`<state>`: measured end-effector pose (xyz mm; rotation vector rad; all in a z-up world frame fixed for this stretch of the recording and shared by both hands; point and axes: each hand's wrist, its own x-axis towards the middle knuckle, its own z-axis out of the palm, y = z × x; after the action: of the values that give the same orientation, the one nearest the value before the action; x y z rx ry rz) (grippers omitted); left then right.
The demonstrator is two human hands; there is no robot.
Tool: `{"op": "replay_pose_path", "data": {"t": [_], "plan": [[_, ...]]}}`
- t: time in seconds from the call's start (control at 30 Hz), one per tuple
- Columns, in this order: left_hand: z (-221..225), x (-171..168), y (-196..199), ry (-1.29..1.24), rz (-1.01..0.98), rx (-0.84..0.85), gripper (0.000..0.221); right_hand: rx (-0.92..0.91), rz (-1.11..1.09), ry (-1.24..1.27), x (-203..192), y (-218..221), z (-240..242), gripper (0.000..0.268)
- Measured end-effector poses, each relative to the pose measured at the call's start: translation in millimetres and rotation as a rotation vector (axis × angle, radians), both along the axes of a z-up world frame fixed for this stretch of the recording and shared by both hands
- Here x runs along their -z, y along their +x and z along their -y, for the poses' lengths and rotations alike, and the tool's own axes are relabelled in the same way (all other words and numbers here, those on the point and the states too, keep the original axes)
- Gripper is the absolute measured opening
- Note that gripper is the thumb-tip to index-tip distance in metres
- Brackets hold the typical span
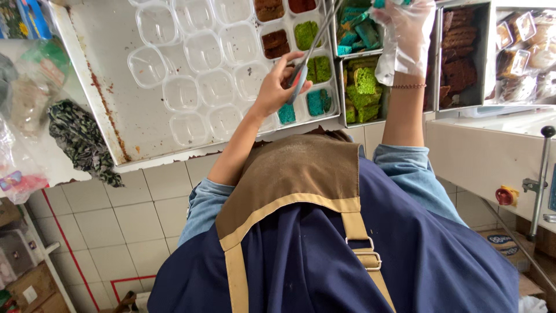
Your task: The person, wearing gloves and using scissors, takes various food pieces from metal containers and places them into small plastic cups.
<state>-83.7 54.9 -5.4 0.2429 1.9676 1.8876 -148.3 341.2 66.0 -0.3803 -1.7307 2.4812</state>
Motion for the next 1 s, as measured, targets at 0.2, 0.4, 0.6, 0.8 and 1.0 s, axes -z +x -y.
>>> {"op": "replay_pose_path", "data": {"t": [0.2, 0.4, 0.6, 0.8, 1.0], "plan": [[-19, -1, -2, 0.164, -0.022, 0.067, 0.067, -0.070, -0.160, 0.284, 17, -8, -17, 0.040], [-32, -2, -3, 0.138, 0.025, 0.086, 0.067, -0.115, -0.226, 0.417, 127, -32, -73, 0.007], [-40, -1, -3, 0.007, 0.049, 0.116, 0.072, -0.175, -0.191, 0.312, 82, -12, -54, 0.027], [-42, 5, -3, -0.001, 0.039, 0.141, 0.069, -0.375, -0.176, 0.564, 10, -3, -31, 0.054], [-50, 18, -4, 0.283, 0.215, 0.157, 0.060, -0.442, -0.244, 0.735, 12, -2, -29, 0.070]]}}
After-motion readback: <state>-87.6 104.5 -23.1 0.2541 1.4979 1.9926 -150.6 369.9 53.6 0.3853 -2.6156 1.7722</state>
